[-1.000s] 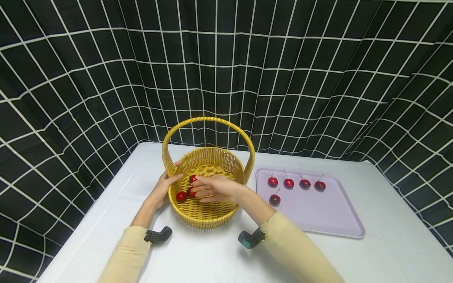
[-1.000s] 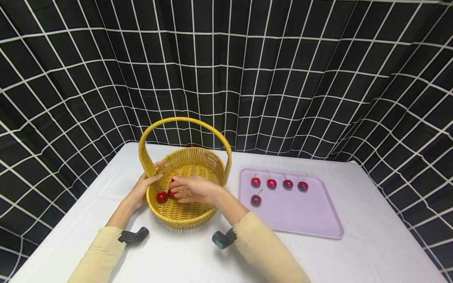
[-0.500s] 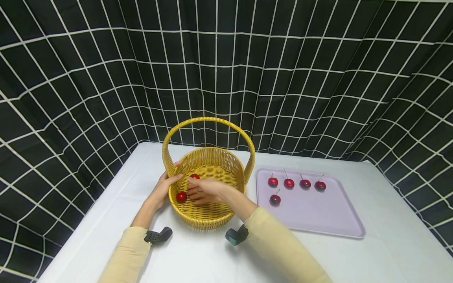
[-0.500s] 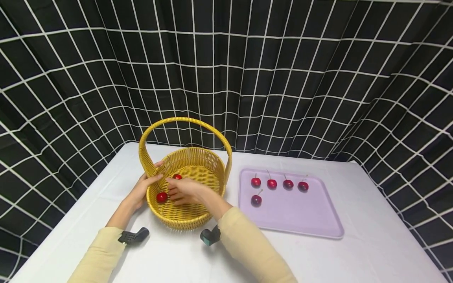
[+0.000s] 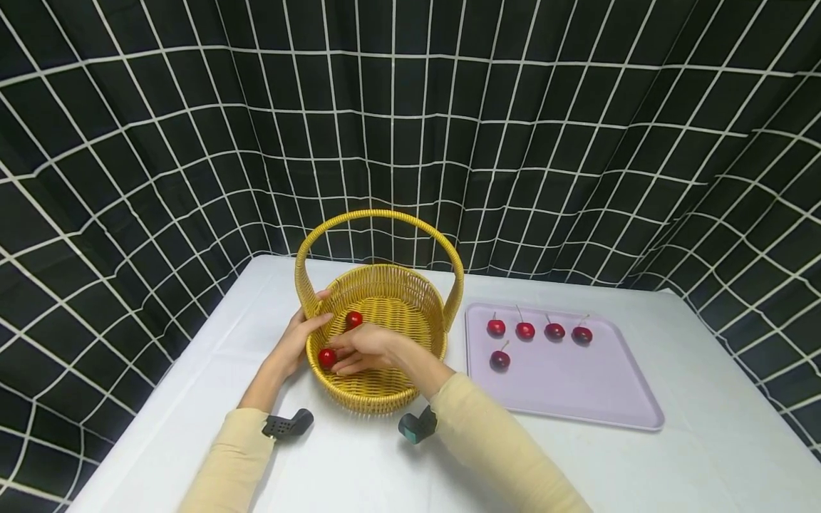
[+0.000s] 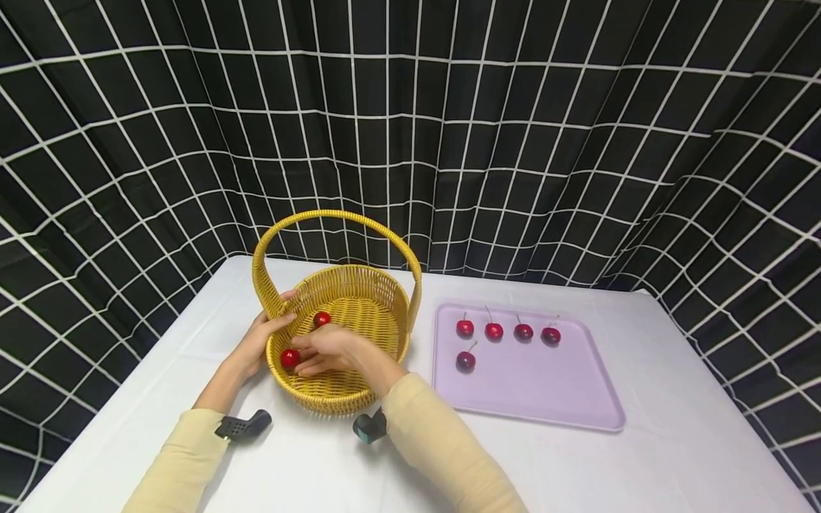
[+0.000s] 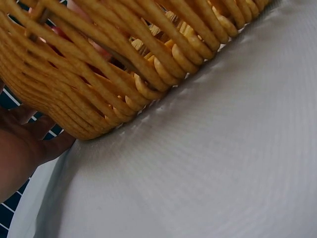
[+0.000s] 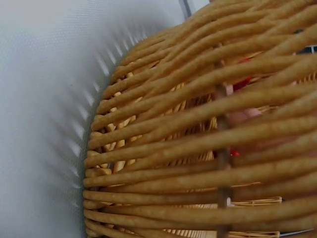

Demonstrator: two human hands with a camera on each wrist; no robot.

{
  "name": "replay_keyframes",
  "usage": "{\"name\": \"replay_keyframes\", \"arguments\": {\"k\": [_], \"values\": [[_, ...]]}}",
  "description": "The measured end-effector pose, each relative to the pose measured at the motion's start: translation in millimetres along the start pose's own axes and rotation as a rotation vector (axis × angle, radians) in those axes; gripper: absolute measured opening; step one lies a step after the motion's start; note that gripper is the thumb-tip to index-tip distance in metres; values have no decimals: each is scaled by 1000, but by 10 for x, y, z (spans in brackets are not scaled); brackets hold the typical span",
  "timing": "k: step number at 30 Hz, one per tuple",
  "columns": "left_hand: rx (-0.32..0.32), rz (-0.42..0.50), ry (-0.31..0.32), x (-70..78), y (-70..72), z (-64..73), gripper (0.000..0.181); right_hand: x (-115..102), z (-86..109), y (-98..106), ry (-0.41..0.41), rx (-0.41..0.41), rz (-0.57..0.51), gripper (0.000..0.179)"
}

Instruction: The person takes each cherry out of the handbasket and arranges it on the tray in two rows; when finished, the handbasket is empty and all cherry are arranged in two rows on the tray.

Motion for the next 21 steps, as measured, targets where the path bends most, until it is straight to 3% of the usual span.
{"name": "replay_keyframes", "arguments": {"k": [10,21], "values": [[-2,-20,17,-22,14,2,57,35,-13,-52,12,-44,68,21],[0,-11,-2,-1,-1,10,56,90,19,-60,-41,-44,131,18]]}}
Point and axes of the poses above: each hand's wrist, its own z-axis away from the middle knuckle, its own y-axis out of the back of the hand, x = y × z, the point moved 7 cm from there along -z, towards the middle knuckle, and after that the axes turned 14 degrees about -z, right-handed, at the moved point
